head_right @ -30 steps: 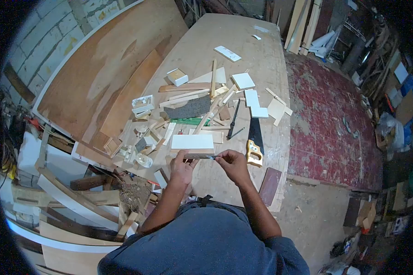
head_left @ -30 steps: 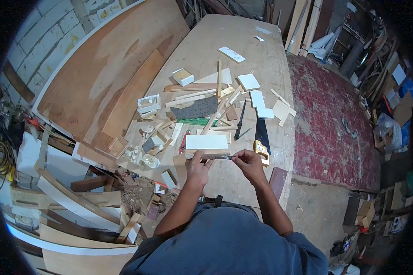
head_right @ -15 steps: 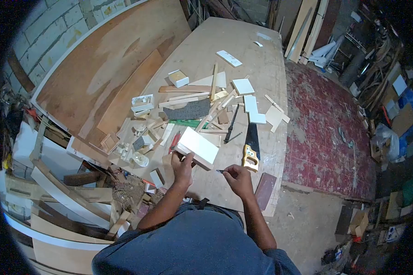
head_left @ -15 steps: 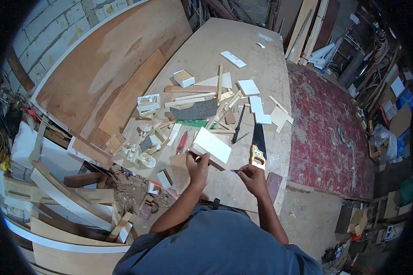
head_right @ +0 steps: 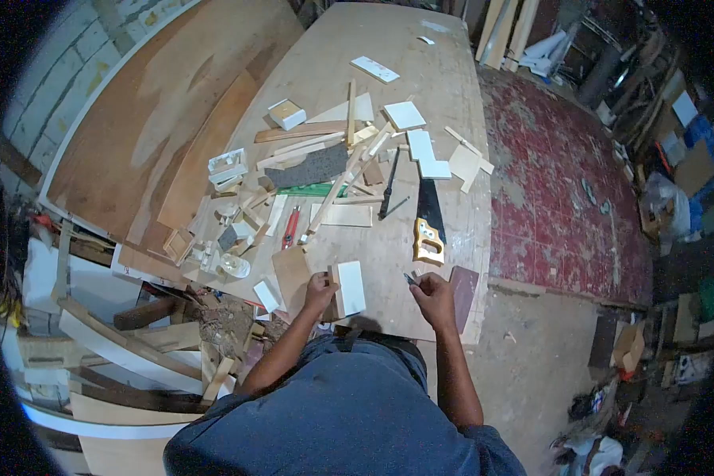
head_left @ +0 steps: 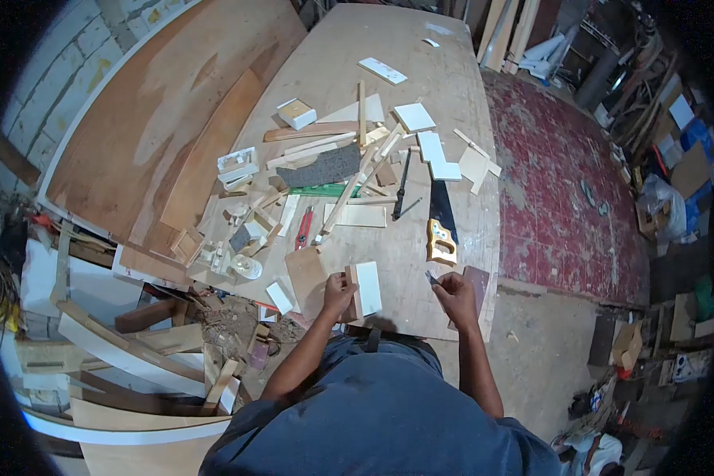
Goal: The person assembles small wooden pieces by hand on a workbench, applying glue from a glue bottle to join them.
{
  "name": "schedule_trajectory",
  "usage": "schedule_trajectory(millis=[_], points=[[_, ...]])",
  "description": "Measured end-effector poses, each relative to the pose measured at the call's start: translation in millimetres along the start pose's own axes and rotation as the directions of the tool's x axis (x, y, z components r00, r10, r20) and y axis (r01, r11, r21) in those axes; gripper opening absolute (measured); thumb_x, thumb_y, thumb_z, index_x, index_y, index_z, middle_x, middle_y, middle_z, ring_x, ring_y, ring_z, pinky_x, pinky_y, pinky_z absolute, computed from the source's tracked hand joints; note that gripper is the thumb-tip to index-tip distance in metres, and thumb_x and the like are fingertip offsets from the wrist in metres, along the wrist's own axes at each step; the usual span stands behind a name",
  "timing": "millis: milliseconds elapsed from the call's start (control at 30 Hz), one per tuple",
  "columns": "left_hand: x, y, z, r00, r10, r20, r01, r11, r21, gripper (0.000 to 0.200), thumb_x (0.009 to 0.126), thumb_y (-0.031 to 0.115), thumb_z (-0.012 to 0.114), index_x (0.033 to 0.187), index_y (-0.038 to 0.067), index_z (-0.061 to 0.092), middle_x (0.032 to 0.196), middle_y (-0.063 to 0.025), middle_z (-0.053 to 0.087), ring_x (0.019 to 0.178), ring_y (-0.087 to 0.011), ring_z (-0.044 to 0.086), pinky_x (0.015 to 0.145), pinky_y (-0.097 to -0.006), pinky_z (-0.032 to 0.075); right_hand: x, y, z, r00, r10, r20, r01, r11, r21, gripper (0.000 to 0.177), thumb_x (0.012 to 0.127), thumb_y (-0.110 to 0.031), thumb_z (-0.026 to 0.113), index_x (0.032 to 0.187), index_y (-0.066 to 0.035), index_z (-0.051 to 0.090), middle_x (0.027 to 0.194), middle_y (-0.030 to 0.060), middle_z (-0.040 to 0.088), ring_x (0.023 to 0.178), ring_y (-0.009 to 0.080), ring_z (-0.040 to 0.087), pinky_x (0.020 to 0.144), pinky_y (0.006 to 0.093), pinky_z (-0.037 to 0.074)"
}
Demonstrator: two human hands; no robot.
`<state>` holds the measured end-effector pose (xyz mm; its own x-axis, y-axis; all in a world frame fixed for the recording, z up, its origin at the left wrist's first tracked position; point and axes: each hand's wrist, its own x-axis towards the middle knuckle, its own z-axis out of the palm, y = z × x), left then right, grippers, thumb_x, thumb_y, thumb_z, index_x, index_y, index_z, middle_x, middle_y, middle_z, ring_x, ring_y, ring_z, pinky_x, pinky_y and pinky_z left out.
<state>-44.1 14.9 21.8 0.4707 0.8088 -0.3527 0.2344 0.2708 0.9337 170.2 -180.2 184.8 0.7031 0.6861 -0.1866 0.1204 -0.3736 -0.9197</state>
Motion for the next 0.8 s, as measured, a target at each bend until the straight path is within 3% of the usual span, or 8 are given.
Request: schedule_trajectory(millis=[100, 233, 333, 467, 600, 700, 767, 800], points=[[1.9, -19.1, 10.3, 0.997, -0.014, 0.073, 0.011, 0.999, 0.039, 0.056, 0.074, 0.01, 0.073, 0.119, -0.007, 0.044, 0.107, -0.0167, 0.062, 0.094, -0.0225, 0.064, 0.084, -0.0324, 0.052, 4.4, 71.5, 8.6, 0.999, 0.052, -0.003, -0.052, 0.998, -0.043, 0.011, 0.079, -0.008, 0.072, 0.08, 0.001, 0.065, 0.069, 0.0042, 0.064, 0.064, 0.0089, 0.059, 0.058, 0.0259, 0.046], [22.6, -44.8, 23.3, 0.976, 0.047, 0.211, -0.035, 0.998, -0.06, 0.065, 0.074, 0.015, 0.076, 0.124, -0.007, 0.041, 0.108, -0.0199, 0.063, 0.097, -0.0247, 0.064, 0.086, -0.0333, 0.051, -5.2, 138.2, 23.0, 0.936, 0.308, 0.169, -0.313, 0.95, 0.009, 0.005, 0.08, -0.005, 0.07, 0.076, -0.001, 0.069, 0.069, 0.0048, 0.066, 0.06, 0.0111, 0.061, 0.054, 0.0252, 0.048], [34.3, -36.4, 18.6, 0.984, -0.1, 0.147, 0.042, 0.935, 0.352, 0.08, 0.074, 0.023, 0.078, 0.135, -0.005, 0.034, 0.119, -0.0299, 0.059, 0.103, -0.0287, 0.064, 0.089, -0.0346, 0.05, -13.0, 169.6, 33.3, 0.869, 0.453, 0.197, -0.483, 0.864, 0.144, 0.004, 0.082, -0.006, 0.068, 0.08, -0.003, 0.07, 0.071, 0.0041, 0.066, 0.058, 0.0105, 0.059, 0.049, 0.0234, 0.047], [24.2, -13.4, 7.8, 0.999, 0.046, -0.015, -0.037, 0.926, 0.375, 0.062, 0.075, 0.017, 0.075, 0.126, -0.004, 0.047, 0.108, -0.0255, 0.066, 0.096, -0.0267, 0.066, 0.085, -0.0338, 0.053, -14.5, 194.3, 43.8, 0.87, 0.464, 0.167, -0.491, 0.842, 0.222, 0.006, 0.08, -0.006, 0.071, 0.082, -0.002, 0.067, 0.071, 0.0055, 0.066, 0.056, 0.0122, 0.06, 0.048, 0.0251, 0.047], [21.3, -3.9, -17.6, 0.992, 0.125, -0.007, -0.117, 0.943, 0.312, 0.035, 0.079, 0.013, 0.072, 0.108, -0.004, 0.061, 0.094, -0.0178, 0.07, 0.081, -0.0206, 0.069, 0.071, -0.0308, 0.055, -3.4, 190.1, 53.1, 0.924, 0.381, 0.038, -0.383, 0.915, 0.129, 0.009, 0.074, -0.006, 0.075, 0.077, -0.002, 0.067, 0.068, 0.0061, 0.065, 0.055, 0.013, 0.06, 0.05, 0.0268, 0.048], [18.9, -6.4, -36.1, 1.0, -0.004, 0.001, 0.003, 0.891, 0.453, 0.021, 0.081, 0.012, 0.07, 0.095, -0.004, 0.067, 0.085, -0.0132, 0.071, 0.075, -0.0178, 0.069, 0.068, -0.0292, 0.054, 10.5, 191.9, 58.2, 0.932, 0.363, 0.007, -0.36, 0.92, 0.154, 0.017, 0.071, -0.01, 0.077, 0.082, -0.003, 0.067, 0.07, 0.009, 0.066, 0.06, 0.017, 0.064, 0.055, 0.0294, 0.051], [17.0, -13.3, -41.4, 0.999, -0.031, 0.021, 0.022, 0.94, 0.341, 0.018, 0.083, 0.012, 0.068, 0.09, -0.004, 0.068, 0.083, -0.0126, 0.07, 0.072, -0.0171, 0.068, 0.067, -0.0281, 0.054, 15.3, 183.4, 55.7, 0.978, 0.196, -0.069, -0.207, 0.941, -0.269, 0.016, 0.073, -0.01, 0.075, 0.084, -0.002, 0.066, 0.078, 0.0123, 0.071, 0.071, 0.0189, 0.069, 0.062, 0.0317, 0.053], [16.7, -18.5, -45.4, 0.997, -0.056, 0.044, 0.045, 0.974, 0.222, 0.017, 0.085, 0.013, 0.067, 0.086, -0.004, 0.069, 0.08, -0.012, 0.07, 0.07, -0.0163, 0.068, 0.066, -0.0269, 0.054, 18.0, 178.0, 53.3, 0.979, 0.193, -0.06, -0.202, 0.942, -0.267, 0.016, 0.073, -0.01, 0.075, 0.084, -0.002, 0.066, 0.078, 0.0123, 0.071, 0.071, 0.0189, 0.069, 0.062, 0.0317, 0.053]])
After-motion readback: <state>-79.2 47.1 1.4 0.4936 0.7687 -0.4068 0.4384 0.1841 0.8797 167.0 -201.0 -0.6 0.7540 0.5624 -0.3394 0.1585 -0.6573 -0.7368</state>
